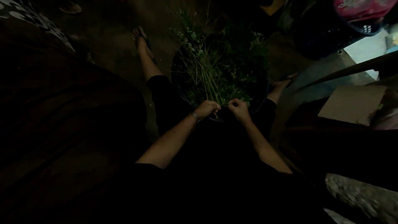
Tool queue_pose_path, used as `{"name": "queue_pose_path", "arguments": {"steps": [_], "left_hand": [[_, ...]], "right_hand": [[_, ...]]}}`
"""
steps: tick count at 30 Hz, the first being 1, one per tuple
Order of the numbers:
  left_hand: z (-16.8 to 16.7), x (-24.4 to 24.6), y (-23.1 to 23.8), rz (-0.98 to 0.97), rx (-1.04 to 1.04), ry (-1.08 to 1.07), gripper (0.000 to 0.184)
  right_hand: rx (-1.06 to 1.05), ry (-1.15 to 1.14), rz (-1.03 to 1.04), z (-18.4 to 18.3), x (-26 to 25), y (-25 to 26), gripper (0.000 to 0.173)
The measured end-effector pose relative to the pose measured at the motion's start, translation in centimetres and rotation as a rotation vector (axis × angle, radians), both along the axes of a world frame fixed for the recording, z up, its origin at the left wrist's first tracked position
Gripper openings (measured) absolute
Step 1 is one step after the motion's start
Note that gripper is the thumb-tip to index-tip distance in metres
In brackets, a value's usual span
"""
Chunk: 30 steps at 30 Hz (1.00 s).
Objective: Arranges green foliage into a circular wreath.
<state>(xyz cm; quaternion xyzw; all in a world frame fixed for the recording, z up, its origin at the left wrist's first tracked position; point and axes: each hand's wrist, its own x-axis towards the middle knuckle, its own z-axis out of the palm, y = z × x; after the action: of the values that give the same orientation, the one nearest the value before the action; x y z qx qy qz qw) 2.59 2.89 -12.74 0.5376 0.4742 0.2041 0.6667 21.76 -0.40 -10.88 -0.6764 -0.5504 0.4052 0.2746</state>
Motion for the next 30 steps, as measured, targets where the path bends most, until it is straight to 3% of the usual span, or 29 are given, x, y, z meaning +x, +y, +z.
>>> {"name": "queue_pose_path", "arguments": {"steps": [4, 8, 17, 30], "left_hand": [[-0.1, -1.0, 0.3, 0.091, -0.043, -0.078, 0.02], [-0.1, -1.0, 0.1, 0.073, -0.075, -0.148, 0.017], [0.1, -0.9, -0.2, 0.008, -0.092, -0.162, 0.016], [-0.9, -1.0, 0.1, -0.099, -0.078, -0.188, 0.02]], "right_hand": [[0.049, 0.097, -0.159, -0.2, 1.8, 0.0, 0.02], [0.224, 0.033, -0.23, -1.8, 2.1, 0.0, 0.043], [0.656, -0.342, 0.112, -3.1, 0.8, 0.4, 0.021], [0.384, -0.16, 0.119, -2.5, 0.0, 0.4, 0.024]]}}
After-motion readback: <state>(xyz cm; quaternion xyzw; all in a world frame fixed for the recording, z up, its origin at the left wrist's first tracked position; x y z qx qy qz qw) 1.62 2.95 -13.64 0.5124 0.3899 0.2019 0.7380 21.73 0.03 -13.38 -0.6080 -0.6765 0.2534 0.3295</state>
